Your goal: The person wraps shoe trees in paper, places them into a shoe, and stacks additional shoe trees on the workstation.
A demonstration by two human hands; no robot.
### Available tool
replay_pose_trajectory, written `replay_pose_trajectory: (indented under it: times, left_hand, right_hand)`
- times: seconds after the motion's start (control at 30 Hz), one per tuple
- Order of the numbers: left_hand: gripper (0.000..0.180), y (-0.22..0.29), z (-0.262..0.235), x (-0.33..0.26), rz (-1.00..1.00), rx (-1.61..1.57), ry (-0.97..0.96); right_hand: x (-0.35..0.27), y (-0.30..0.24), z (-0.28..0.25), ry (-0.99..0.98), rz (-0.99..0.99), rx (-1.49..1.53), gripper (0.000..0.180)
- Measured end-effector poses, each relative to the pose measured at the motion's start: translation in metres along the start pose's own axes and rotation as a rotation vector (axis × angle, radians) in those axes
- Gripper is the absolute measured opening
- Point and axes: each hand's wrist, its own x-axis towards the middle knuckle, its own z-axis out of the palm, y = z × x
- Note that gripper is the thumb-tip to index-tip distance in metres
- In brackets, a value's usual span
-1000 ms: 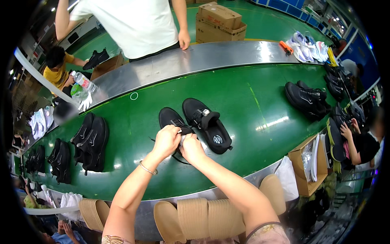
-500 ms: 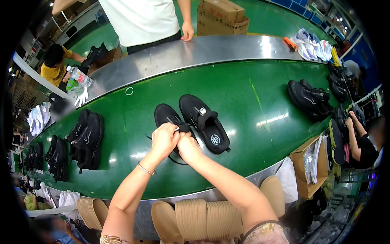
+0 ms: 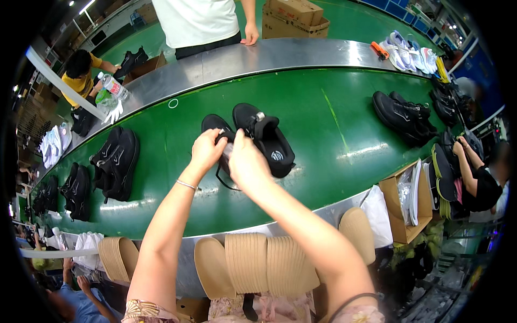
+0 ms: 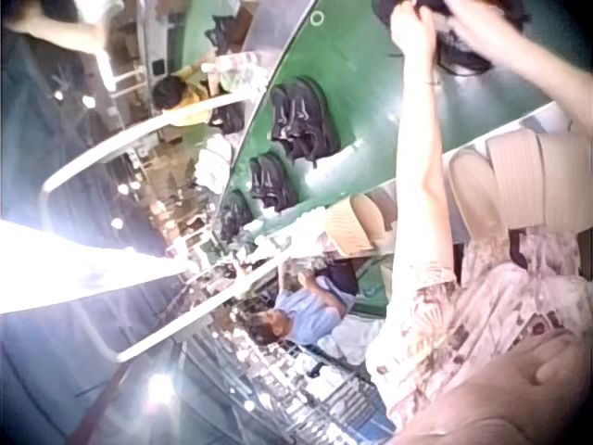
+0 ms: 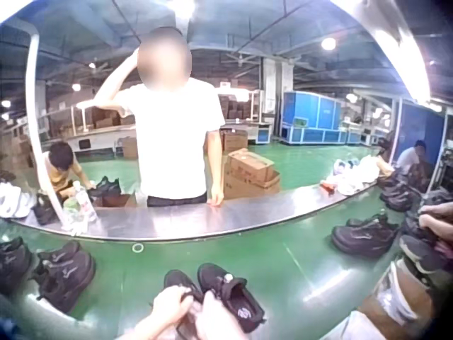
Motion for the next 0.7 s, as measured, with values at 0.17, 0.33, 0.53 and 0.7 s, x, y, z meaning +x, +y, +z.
replay_pose_trajectory:
  times: [0.17,0.33,0.53,0.7]
  left_hand:
    - [0.060,-0.011,0.003,-0.033,-0.100,-0.163,0.051]
    - [0.067,-0.024,-0.004,-0.061,0.048,-0.373,-0.035]
    - [0.048,0.007,-0.066,-0.147,0.062,-0.285,0.224]
    - [0.051,-0.011,-0.073,-0.266,0.049,-0.024,0.270]
  right_hand:
    - [-0.064,0.025,-0.076,0.156,-0.018,0.332,0.028]
    - [-0.137,0.007,-0.088,-0.037,-0.060,0.337,0.021]
    - [-0.217,-0.020,-0.058,-0.055,-0.406,0.022,0.030]
    - [-0.263,-0.046,-0.024,-0.053,-0.524,-0.235,0.046]
